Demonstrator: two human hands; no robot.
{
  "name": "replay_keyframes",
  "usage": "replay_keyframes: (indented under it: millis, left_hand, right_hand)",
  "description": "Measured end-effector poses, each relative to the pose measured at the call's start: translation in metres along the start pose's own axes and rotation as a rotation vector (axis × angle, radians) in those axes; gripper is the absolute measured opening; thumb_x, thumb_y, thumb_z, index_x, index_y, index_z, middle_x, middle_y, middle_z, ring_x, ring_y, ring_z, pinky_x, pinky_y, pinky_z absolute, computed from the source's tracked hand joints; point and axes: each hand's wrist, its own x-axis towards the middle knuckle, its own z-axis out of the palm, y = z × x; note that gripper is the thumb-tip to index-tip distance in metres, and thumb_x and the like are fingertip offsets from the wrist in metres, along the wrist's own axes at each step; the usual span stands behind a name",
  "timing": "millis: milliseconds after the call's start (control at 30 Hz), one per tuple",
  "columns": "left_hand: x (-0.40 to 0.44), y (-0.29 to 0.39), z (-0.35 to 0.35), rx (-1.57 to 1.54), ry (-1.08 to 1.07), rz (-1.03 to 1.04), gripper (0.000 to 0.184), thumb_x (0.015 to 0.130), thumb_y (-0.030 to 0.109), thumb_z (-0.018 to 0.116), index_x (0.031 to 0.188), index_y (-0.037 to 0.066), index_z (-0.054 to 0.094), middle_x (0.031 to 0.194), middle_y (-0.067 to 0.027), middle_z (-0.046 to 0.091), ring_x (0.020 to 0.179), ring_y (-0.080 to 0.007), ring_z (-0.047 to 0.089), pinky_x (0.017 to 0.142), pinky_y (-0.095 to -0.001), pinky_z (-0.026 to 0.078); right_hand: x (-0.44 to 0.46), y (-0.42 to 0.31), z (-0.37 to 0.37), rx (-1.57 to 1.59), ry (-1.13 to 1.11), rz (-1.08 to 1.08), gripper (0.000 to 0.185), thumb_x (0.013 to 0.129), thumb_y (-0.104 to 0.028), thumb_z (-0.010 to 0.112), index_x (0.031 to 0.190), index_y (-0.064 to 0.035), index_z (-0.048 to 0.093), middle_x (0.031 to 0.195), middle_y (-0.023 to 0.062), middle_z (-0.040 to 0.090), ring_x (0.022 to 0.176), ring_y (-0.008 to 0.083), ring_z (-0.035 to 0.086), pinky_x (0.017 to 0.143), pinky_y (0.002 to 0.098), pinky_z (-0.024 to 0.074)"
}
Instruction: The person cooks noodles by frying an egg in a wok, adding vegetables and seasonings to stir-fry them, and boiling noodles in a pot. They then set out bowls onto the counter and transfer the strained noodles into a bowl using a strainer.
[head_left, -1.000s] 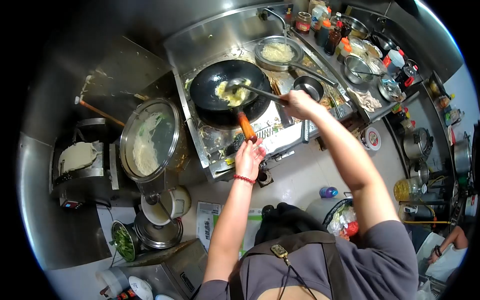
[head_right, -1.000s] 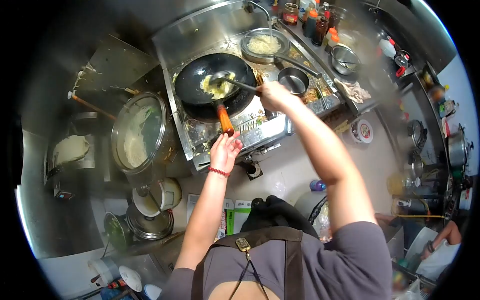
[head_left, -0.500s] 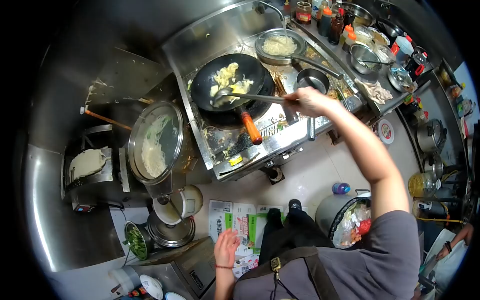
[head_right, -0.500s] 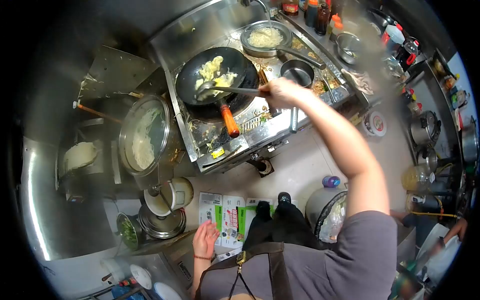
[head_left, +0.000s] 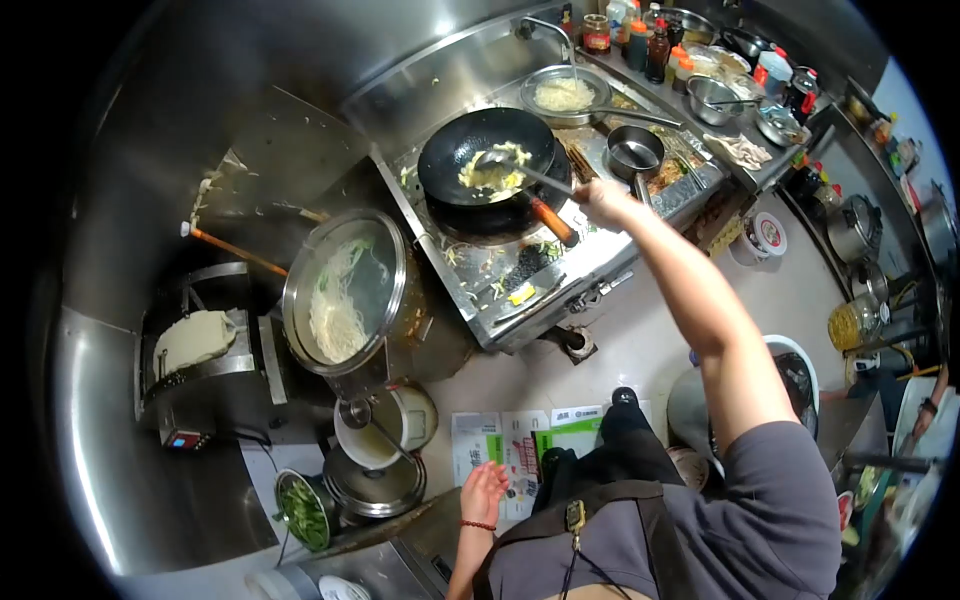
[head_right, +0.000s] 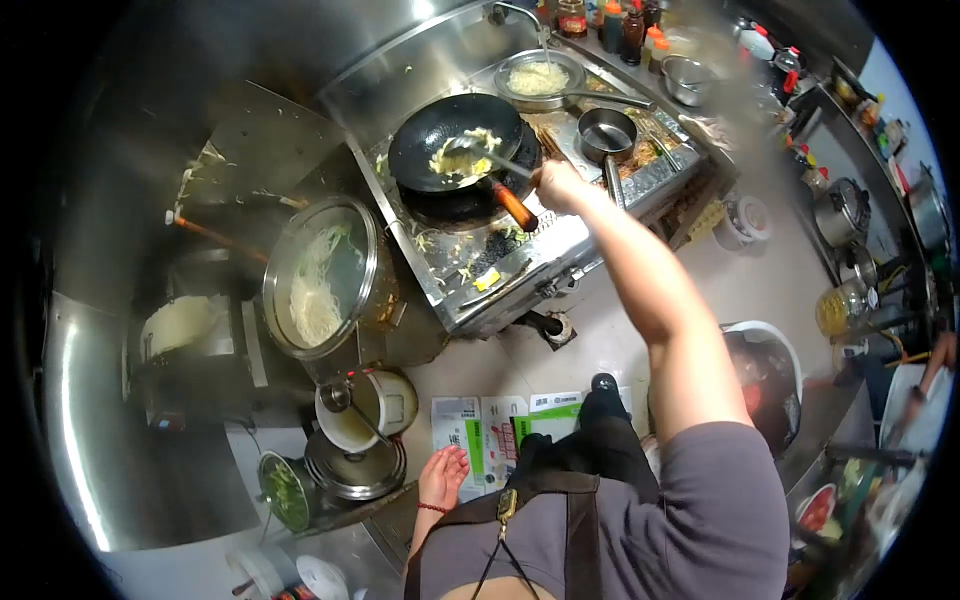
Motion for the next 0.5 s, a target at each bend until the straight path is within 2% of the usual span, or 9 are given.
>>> replay_keyframes:
  millis: [67,167,200,267,333,367,400,433,500]
  left_hand:
    - [-0.016,0.028,-0.014,0.003,-0.090,0.022,0.020,0.089,0.018,0.050,0.103,0.003,0.051,0.092,-0.0116,0.059,0.077,-0.0170,0.057,0.072,-0.0303,0.047]
    - [-0.029,0.057,-0.057,0.082,-0.183,0.125,0.022,0.092,0.018,0.044,0.107,0.003,0.049,0.097,-0.0101,0.058,0.081,-0.0156,0.056,0.073,-0.0299,0.046]
    - [-0.021,0.059,-0.065,0.096,-0.202,0.104,0.022,0.092,0.018,0.044,0.107,0.003,0.049,0.097,-0.0101,0.058,0.081,-0.0156,0.056,0.073,-0.0299,0.046]
    - [-0.005,0.069,-0.068,0.397,-0.196,0.190,0.021,0.092,0.017,0.044,0.108,0.004,0.050,0.099,-0.0090,0.058,0.081,-0.0140,0.055,0.075,-0.0290,0.046]
    - [0.011,0.087,-0.019,0.444,-0.409,0.274,0.025,0.092,0.019,0.045,0.111,0.003,0.050,0.103,-0.0074,0.057,0.089,-0.0129,0.055,0.078,-0.0274,0.045]
    - [0.017,0.099,0.017,0.478,-0.549,0.312,0.027,0.092,0.020,0.046,0.112,0.002,0.049,0.104,-0.0074,0.057,0.092,-0.0132,0.055,0.078,-0.0273,0.045]
    - [0.024,0.108,0.050,0.520,-0.678,0.340,0.032,0.092,0.023,0.045,0.115,0.001,0.049,0.109,-0.0082,0.056,0.099,-0.0151,0.053,0.080,-0.0281,0.045]
    - [0.022,0.114,0.091,0.467,-0.757,0.466,0.034,0.093,0.026,0.043,0.115,0.002,0.049,0.111,-0.0096,0.055,0.099,-0.0163,0.054,0.081,-0.0292,0.045]
    - [-0.005,0.121,0.168,0.208,-0.896,0.297,0.031,0.092,0.024,0.043,0.112,0.001,0.050,0.106,-0.0109,0.058,0.095,-0.0179,0.055,0.080,-0.0296,0.045]
  right_hand:
    - [-0.019,-0.027,0.007,0.025,-0.032,-0.050,0.031,0.077,-0.009,0.061,0.108,-0.0035,0.059,0.101,0.0170,0.062,0.095,0.0220,0.060,0.085,0.0315,0.0458]
    - [-0.056,-0.038,-0.010,0.056,0.187,-0.034,0.039,0.077,-0.010,0.063,0.113,0.0014,0.054,0.102,0.0174,0.062,0.094,0.0226,0.061,0.080,0.0287,0.0482]
    - [-0.066,-0.037,-0.003,0.046,0.323,-0.066,0.036,0.076,-0.020,0.062,0.108,-0.0034,0.060,0.088,0.0163,0.065,0.075,0.0233,0.064,0.073,0.0319,0.0498]
    - [-0.103,-0.064,0.010,0.416,0.246,0.180,0.033,0.080,-0.022,0.060,0.108,-0.0036,0.060,0.076,0.0109,0.064,0.058,0.0167,0.060,0.057,0.0303,0.0500]
    - [-0.144,-0.104,0.033,1.279,0.170,0.478,0.024,0.087,-0.025,0.054,0.099,-0.0039,0.057,0.062,0.0011,0.049,0.047,0.0062,0.044,0.036,0.0185,0.0327]
    - [-0.156,-0.102,0.049,2.057,-0.108,0.428,0.023,0.091,-0.024,0.046,0.104,-0.0051,0.050,0.061,-0.0023,0.040,0.045,0.0024,0.036,0.034,0.0148,0.0295]
    - [-0.176,-0.115,0.055,2.439,-0.354,0.272,0.023,0.092,-0.021,0.040,0.109,-0.0056,0.045,0.061,-0.0031,0.036,0.044,0.0003,0.030,0.033,0.0123,0.0275]
    - [-0.190,-0.122,0.071,2.585,-0.361,0.224,0.024,0.092,-0.022,0.040,0.105,-0.0040,0.046,0.063,-0.0021,0.037,0.045,-0.0008,0.032,0.032,0.0115,0.0256]
    - [-0.240,-0.151,0.092,2.712,-0.405,0.124,0.033,0.087,-0.037,0.050,0.101,-0.0071,0.051,0.068,0.0005,0.045,0.043,0.0009,0.033,0.030,0.0107,0.0255]
